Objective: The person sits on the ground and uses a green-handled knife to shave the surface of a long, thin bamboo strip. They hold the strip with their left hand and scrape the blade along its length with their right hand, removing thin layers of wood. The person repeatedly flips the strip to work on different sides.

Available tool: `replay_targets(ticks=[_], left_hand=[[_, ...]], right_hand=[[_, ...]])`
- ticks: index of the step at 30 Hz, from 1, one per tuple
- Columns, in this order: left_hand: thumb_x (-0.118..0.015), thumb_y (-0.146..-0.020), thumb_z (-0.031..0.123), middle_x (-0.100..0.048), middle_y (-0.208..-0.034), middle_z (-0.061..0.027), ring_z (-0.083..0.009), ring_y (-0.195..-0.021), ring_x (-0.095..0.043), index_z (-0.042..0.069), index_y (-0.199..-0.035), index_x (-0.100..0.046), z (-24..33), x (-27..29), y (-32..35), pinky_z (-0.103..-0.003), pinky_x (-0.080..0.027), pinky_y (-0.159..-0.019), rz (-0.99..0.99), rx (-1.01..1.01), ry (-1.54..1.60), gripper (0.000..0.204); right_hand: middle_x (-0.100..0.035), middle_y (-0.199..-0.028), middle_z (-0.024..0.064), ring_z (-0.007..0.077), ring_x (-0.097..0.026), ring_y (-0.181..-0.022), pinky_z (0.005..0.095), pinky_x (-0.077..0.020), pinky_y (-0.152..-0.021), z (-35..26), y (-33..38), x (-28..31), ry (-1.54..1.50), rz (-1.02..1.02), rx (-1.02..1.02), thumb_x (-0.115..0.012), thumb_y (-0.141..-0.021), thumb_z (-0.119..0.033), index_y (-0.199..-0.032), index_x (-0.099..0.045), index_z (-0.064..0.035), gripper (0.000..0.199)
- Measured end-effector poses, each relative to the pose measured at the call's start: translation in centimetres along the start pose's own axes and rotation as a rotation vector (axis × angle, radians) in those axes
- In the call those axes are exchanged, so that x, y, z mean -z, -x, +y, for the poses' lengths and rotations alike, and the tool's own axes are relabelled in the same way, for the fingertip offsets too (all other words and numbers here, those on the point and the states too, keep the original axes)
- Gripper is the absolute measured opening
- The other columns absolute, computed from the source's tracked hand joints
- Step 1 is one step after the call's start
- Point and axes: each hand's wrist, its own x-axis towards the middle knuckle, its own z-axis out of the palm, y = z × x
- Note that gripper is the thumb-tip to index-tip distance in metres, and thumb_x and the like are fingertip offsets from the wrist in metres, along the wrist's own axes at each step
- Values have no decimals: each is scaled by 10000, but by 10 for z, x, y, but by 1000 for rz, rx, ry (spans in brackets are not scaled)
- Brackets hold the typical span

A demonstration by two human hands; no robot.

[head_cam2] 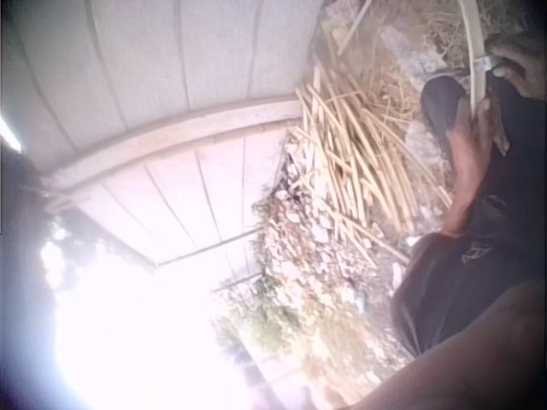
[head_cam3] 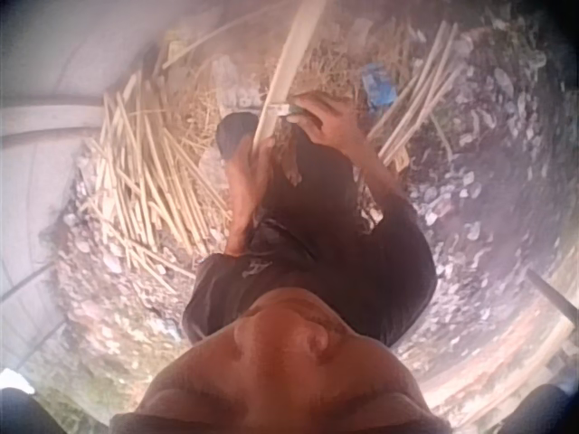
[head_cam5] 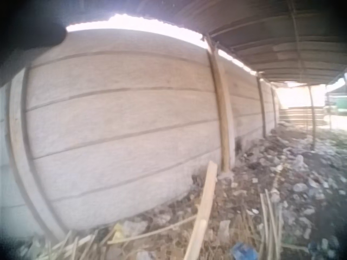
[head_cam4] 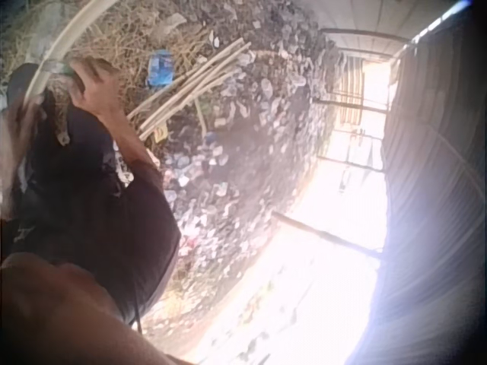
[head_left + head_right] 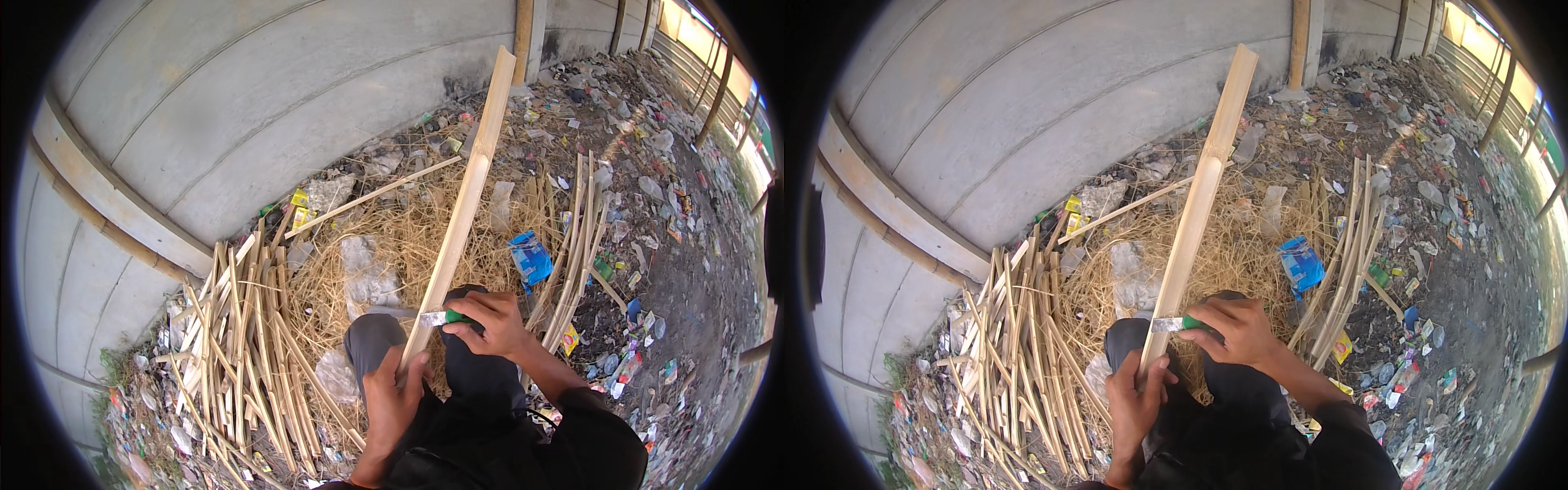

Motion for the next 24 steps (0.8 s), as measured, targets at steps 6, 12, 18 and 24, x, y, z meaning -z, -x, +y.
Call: replay_targets(ticks=[6, 12, 18, 24], left_hand=[[-690, -1068, 172, -761, -709, -93, -128, -512, -656, -11, -1039, -712, 7, -4, 4, -289, -484, -478, 17, -66, -76, 186], [-692, -1067, 172, -738, -671, -91, -126, -503, -647, -11, -956, -675, 8, -4, 3, -290, -473, -473, -3, -57, -50, 214], [-692, -1065, 171, -698, -622, -74, -112, -499, -629, -8, -910, -654, 4, -4, 8, -277, -449, -467, -9, -18, -4, 240], [-688, -1067, 190, -690, -607, -78, -129, -502, -644, -6, -894, -637, 1, 0, 13, -286, -459, -472, -12, -11, -41, 266]], right_hand=[[-717, -811, 46, 249, -719, -668, 357, -554, -569, -7, -5, 5, -20, -21, 34, -889, -858, -293, -1052, -734, -79, 328], [-740, -843, 54, 248, -722, -670, 357, -553, -570, -5, -3, 6, -2, 19, 28, -886, -866, -283, -1053, -738, -73, 318], [-755, -850, 64, 244, -713, -646, 348, -534, -556, 7, -11, 18, 37, 71, -54, -862, -902, -279, -1029, -750, -82, 260], [-742, -829, 57, 241, -691, -616, 347, -513, -536, 18, -14, 19, 69, 138, -45, -844, -921, -291, -1020, -746, -86, 248]])
